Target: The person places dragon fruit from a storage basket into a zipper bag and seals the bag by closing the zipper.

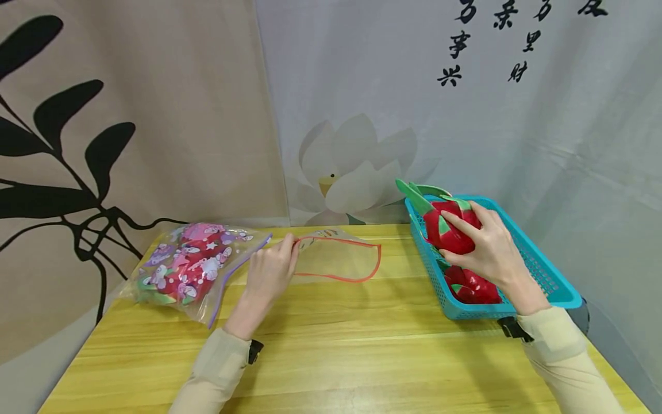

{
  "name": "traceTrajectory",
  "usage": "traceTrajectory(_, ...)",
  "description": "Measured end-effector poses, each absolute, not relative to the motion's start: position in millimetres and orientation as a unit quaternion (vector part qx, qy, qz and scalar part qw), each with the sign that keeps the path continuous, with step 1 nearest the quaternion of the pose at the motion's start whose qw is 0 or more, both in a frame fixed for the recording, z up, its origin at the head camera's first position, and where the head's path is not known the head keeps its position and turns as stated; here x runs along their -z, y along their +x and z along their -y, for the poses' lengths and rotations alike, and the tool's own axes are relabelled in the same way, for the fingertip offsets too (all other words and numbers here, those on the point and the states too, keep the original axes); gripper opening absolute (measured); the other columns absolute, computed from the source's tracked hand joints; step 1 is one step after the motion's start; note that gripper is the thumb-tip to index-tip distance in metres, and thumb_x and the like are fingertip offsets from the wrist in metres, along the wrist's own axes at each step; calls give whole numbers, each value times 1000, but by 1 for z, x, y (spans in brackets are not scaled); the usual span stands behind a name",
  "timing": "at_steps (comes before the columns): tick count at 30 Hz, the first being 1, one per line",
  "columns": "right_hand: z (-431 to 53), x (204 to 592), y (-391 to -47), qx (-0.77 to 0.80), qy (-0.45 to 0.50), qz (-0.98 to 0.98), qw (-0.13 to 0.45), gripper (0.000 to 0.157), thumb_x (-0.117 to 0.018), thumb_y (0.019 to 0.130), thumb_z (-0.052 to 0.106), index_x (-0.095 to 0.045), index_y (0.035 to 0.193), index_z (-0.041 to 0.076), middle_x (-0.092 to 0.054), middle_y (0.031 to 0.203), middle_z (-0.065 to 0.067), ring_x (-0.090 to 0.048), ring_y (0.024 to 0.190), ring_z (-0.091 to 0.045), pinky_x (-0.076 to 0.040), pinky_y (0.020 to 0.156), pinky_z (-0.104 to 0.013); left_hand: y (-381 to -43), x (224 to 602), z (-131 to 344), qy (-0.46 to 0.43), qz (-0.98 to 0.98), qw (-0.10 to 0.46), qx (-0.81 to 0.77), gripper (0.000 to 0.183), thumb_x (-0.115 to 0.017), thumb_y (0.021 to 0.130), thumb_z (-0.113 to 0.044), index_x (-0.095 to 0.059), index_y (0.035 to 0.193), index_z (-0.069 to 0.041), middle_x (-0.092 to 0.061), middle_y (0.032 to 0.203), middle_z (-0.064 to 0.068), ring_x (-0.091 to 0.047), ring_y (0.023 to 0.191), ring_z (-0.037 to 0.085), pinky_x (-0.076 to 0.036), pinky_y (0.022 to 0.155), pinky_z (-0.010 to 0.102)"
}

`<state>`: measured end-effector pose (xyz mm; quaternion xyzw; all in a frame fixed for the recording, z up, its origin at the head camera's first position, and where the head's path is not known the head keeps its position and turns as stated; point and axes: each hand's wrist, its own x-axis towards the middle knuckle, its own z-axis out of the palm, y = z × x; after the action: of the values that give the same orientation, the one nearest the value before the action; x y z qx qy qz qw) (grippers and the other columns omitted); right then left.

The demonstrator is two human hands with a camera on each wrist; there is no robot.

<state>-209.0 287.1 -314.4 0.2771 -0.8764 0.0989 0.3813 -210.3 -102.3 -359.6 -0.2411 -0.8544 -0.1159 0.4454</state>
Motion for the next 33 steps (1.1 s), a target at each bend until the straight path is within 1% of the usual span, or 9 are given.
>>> traceTrajectory(3, -277, 314, -205, -101, 306, 865, 384, 72, -84, 55, 23, -59, 122, 16, -48, 122, -27, -46, 105, -39, -54, 60, -52, -211, 360, 102, -237, 855, 447, 116, 18, -61, 86, -10, -50, 73, -2, -38, 43, -5, -19, 36, 3, -13, 34, 13)
traceTrajectory(5, -270, 315, -202, -102, 326, 857, 386, 62, -78, 65, 34, -59, 122, 16, -48, 123, -27, -46, 105, -39, -54, 59, -50, -212, 360, 102, -235, 855, 448, 117, 18, -61, 86, -10, -50, 74, -2, -38, 43, -4, -20, 36, 3, -13, 34, 14)
traceTrajectory(9, -254, 315, -196, -103, 366, 838, 390, 56, -55, 80, 56, -60, 121, 17, -49, 122, -27, -47, 103, -39, -55, 58, -47, -213, 360, 101, -228, 856, 448, 120, 17, -60, 87, -10, -51, 74, -2, -37, 43, -5, -19, 37, 3, -13, 34, 14)
traceTrajectory(10, -250, 315, -194, -103, 377, 834, 390, 57, -49, 83, 58, -60, 120, 17, -50, 122, -26, -48, 102, -38, -55, 58, -46, -213, 360, 101, -226, 857, 447, 121, 17, -60, 87, -10, -51, 75, -2, -37, 43, -5, -19, 37, 3, -13, 34, 14)
traceTrajectory(11, -246, 314, -192, -101, 387, 829, 392, 57, -47, 83, 58, -60, 120, 17, -50, 121, -25, -48, 101, -38, -55, 57, -46, -214, 360, 101, -224, 857, 447, 121, 16, -59, 87, -10, -51, 75, -2, -36, 43, -5, -19, 37, 4, -13, 34, 14)
traceTrajectory(21, -213, 313, -176, -90, 486, 776, 391, 49, -58, 78, 46, -62, 117, 18, -55, 117, -22, -52, 98, -33, -57, 55, -38, -215, 356, 100, -202, 866, 441, 125, 15, -57, 89, -11, -53, 78, -2, -38, 42, -3, -20, 36, 5, -12, 34, 15)
traceTrajectory(27, -202, 319, -173, -75, 498, 789, 352, 59, -76, 64, 41, -62, 118, 21, -54, 118, -20, -52, 101, -30, -57, 59, -36, -216, 355, 99, -198, 869, 435, 129, 13, -58, 88, -9, -53, 78, -2, -41, 43, -2, -22, 36, 5, -13, 34, 16)
traceTrajectory(29, -199, 322, -172, -71, 499, 794, 340, 63, -79, 60, 40, -61, 118, 22, -54, 118, -19, -51, 103, -29, -57, 60, -36, -216, 355, 99, -198, 868, 436, 130, 13, -59, 87, -9, -54, 78, -2, -43, 43, -2, -23, 36, 5, -13, 34, 16)
traceTrajectory(33, -194, 327, -173, -62, 495, 803, 327, 66, -80, 58, 41, -60, 118, 22, -54, 121, -18, -51, 105, -28, -58, 63, -35, -215, 355, 98, -202, 867, 436, 135, 12, -59, 88, -9, -54, 80, -1, -45, 44, -1, -23, 36, 5, -14, 34, 16)
